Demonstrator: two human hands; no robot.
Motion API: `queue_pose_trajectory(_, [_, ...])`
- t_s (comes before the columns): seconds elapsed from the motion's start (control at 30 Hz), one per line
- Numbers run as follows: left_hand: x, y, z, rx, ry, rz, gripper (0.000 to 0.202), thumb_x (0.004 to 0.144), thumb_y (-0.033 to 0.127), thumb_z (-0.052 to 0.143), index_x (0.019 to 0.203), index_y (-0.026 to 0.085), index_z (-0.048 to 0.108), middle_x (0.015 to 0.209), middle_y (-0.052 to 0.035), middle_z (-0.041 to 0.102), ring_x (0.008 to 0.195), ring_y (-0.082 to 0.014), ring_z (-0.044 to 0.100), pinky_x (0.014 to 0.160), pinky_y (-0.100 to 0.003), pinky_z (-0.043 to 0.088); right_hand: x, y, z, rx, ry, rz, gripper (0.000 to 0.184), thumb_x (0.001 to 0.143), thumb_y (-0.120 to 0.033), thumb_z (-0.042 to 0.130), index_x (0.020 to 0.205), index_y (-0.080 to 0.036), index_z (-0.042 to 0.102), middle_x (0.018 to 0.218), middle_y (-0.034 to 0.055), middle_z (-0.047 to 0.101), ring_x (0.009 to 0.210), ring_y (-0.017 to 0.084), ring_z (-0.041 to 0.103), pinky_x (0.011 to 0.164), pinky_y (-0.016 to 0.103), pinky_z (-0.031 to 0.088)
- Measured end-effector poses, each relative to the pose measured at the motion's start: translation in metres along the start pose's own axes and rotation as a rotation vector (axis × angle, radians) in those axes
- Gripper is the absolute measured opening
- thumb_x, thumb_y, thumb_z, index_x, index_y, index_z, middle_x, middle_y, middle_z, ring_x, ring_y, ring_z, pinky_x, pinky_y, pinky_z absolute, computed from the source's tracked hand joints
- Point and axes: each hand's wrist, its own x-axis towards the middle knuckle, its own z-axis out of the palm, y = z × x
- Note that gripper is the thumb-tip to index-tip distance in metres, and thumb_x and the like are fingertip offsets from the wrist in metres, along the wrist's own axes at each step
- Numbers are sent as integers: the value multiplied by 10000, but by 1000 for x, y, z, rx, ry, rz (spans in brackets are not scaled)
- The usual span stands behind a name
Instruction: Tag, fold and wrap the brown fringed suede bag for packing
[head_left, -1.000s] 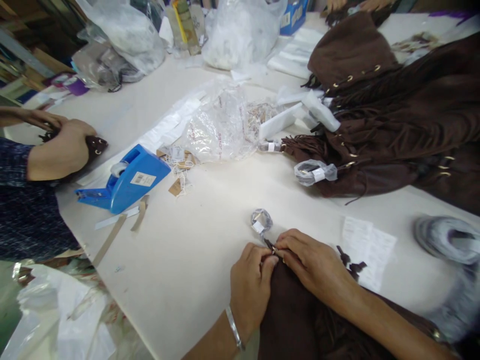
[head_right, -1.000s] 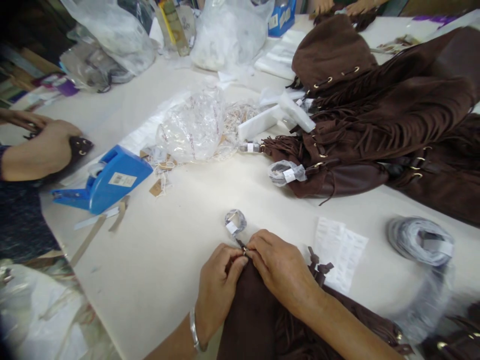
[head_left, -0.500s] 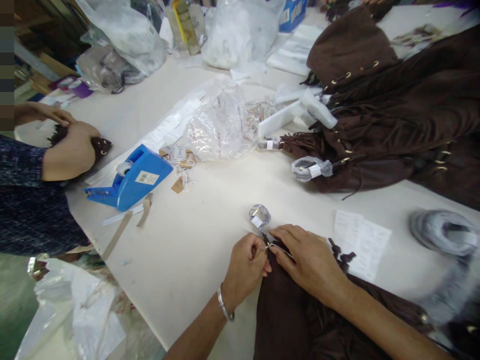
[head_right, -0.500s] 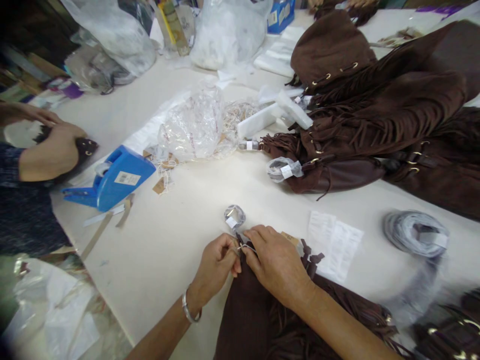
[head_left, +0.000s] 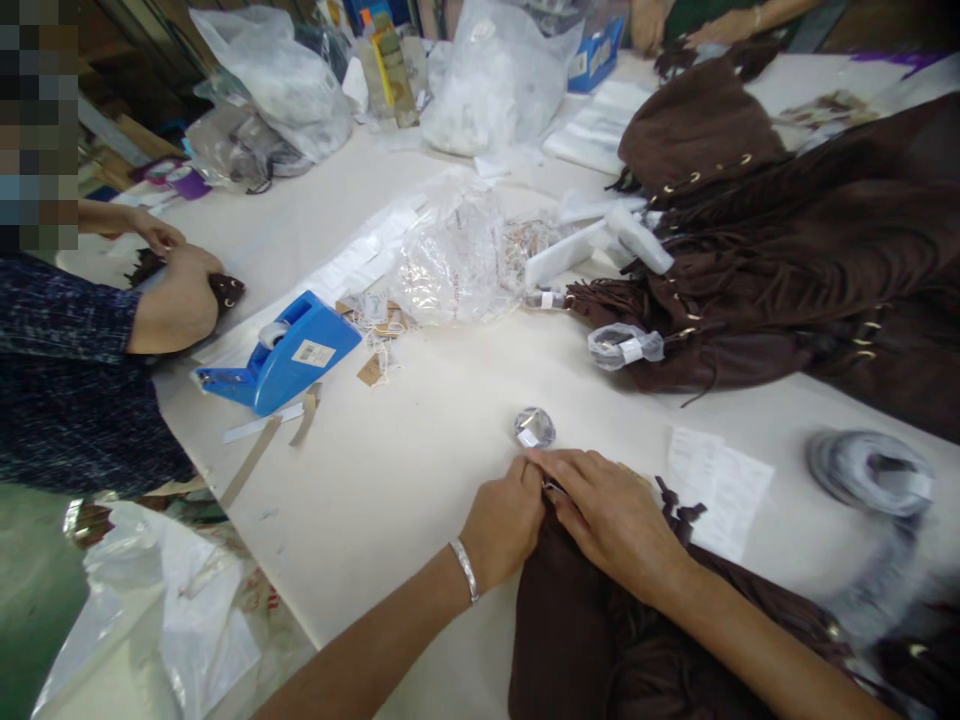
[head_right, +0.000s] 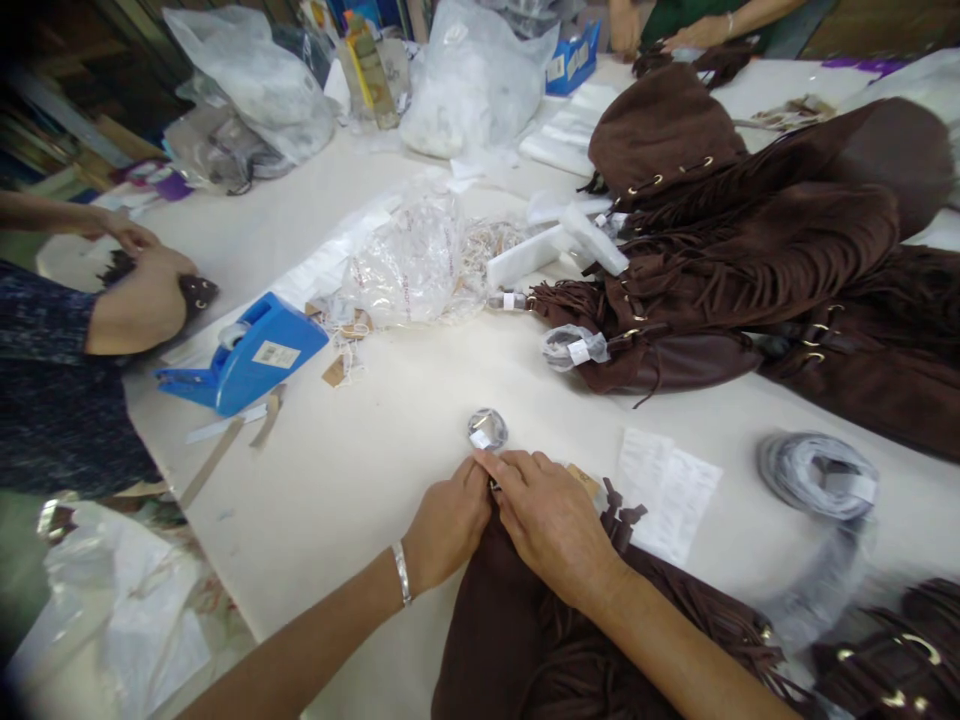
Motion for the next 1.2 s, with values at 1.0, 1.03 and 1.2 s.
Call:
queue_pose_trajectory(1.0, [-19, -3, -25, -1254, 191, -288, 222, 911, 385, 528, 968, 171, 539, 1009, -59, 632, 495, -41, 483, 469, -211, 383, 13, 4, -16, 417, 43, 75, 182, 975, -258, 453, 929, -197, 618, 901, 41, 624, 852, 176, 567, 759, 302, 441])
queue_pose_trajectory(1.03, [-17, -2, -22, -1286, 230, -284, 261, 916, 395, 530, 1058, 176, 534, 1055, -75, 634, 535, -55, 515, 507, -224, 422, 13, 6, -15, 514, 39, 133, 189, 973, -284, 458, 913, -200, 616, 858, 24, 618, 793, 163, 568, 719, 288, 442])
queue_pose_trajectory(1.2, [-4, 10, -6, -1227, 128, -259, 334, 841, 335, 661, 1112, 154, 590, 692, 7, 638, 553, -95, 552, 571, -229, 463, 11, 11, -17, 792, -14, 291, 249, 956, -376, 484, 903, -195, 647, 746, -10, 615, 693, 147, 570, 661, 261, 449])
